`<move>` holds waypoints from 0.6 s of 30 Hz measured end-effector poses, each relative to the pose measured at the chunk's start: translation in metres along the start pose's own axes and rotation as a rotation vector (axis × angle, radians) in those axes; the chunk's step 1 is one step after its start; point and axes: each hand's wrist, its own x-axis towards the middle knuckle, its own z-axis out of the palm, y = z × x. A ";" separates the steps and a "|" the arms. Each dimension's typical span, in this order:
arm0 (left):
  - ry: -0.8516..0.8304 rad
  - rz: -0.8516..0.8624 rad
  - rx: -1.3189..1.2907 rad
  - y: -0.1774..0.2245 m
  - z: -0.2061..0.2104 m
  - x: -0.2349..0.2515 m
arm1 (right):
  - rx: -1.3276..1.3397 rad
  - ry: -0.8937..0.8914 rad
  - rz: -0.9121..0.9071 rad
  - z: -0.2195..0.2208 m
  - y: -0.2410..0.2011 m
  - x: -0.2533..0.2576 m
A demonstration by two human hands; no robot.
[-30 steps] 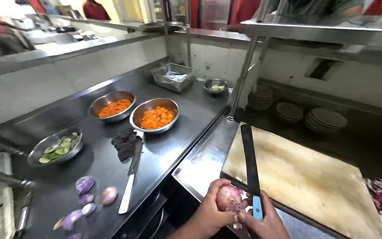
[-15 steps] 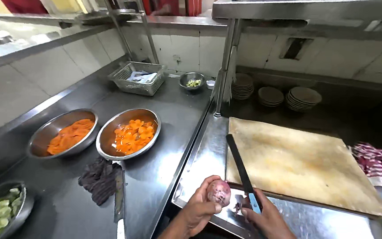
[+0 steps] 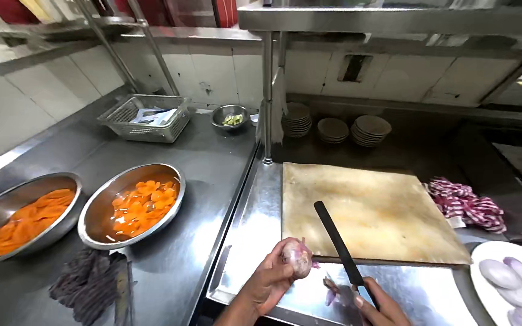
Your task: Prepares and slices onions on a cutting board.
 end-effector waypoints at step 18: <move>0.053 0.342 1.428 -0.047 0.022 0.123 | -0.222 -0.036 0.069 -0.060 0.023 -0.008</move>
